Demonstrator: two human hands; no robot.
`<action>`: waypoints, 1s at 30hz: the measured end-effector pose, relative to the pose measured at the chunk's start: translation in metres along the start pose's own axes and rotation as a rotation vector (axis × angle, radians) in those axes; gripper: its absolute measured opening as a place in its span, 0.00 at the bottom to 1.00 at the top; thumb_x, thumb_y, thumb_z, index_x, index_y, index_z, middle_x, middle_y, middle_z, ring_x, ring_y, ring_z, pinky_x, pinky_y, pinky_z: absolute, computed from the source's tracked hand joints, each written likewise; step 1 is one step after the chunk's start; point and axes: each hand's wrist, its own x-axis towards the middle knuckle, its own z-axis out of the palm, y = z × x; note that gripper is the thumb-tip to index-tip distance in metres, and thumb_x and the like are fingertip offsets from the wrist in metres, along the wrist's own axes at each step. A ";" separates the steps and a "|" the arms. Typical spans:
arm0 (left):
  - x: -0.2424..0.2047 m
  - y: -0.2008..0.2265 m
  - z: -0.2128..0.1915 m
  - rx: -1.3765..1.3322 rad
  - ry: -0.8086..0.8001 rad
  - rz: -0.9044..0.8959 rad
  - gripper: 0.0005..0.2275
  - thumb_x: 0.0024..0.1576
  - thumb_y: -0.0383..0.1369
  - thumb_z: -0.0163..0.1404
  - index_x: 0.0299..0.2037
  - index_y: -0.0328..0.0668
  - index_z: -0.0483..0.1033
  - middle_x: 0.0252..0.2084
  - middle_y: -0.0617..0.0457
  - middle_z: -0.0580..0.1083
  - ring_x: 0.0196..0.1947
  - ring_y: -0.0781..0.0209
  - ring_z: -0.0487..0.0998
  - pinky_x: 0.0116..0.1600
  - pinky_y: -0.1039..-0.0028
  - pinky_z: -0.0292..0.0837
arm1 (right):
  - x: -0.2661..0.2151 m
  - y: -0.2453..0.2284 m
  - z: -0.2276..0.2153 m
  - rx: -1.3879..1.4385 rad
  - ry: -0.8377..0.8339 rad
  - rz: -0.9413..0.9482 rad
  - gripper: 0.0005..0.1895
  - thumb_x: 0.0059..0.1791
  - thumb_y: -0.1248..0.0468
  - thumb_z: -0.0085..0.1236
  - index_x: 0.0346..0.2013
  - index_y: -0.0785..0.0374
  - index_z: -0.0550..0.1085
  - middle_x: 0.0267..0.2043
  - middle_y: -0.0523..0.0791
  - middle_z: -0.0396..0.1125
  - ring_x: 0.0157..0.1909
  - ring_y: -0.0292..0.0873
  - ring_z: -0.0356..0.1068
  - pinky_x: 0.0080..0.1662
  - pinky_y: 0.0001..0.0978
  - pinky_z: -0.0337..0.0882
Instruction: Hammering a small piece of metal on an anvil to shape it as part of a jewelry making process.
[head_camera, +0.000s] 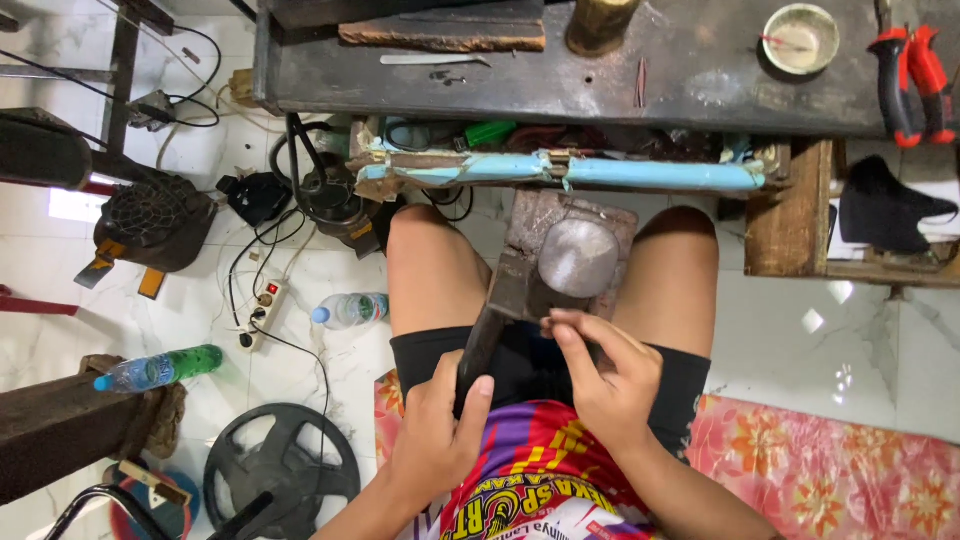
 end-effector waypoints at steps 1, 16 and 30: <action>-0.006 0.005 -0.003 -0.015 0.030 0.102 0.16 0.63 0.43 0.41 0.51 0.43 0.72 0.19 0.53 0.73 0.19 0.54 0.77 0.30 0.63 0.69 | -0.003 -0.003 0.004 0.039 -0.012 0.212 0.09 0.52 0.68 0.56 0.41 0.73 0.80 0.33 0.50 0.78 0.35 0.39 0.80 0.42 0.26 0.82; -0.004 0.034 0.002 0.021 -0.172 -0.047 0.17 0.64 0.46 0.40 0.55 0.45 0.69 0.22 0.54 0.71 0.20 0.57 0.74 0.30 0.63 0.68 | -0.010 0.031 0.006 0.249 -0.116 0.452 0.14 0.54 0.67 0.53 0.23 0.63 0.76 0.20 0.40 0.67 0.26 0.30 0.63 0.31 0.24 0.65; -0.015 0.039 0.002 -0.011 -0.107 0.025 0.17 0.64 0.47 0.39 0.52 0.45 0.70 0.25 0.49 0.75 0.24 0.46 0.78 0.33 0.61 0.70 | -0.004 0.032 0.016 0.247 -0.028 0.384 0.11 0.52 0.69 0.53 0.23 0.64 0.75 0.21 0.37 0.65 0.28 0.27 0.60 0.29 0.25 0.62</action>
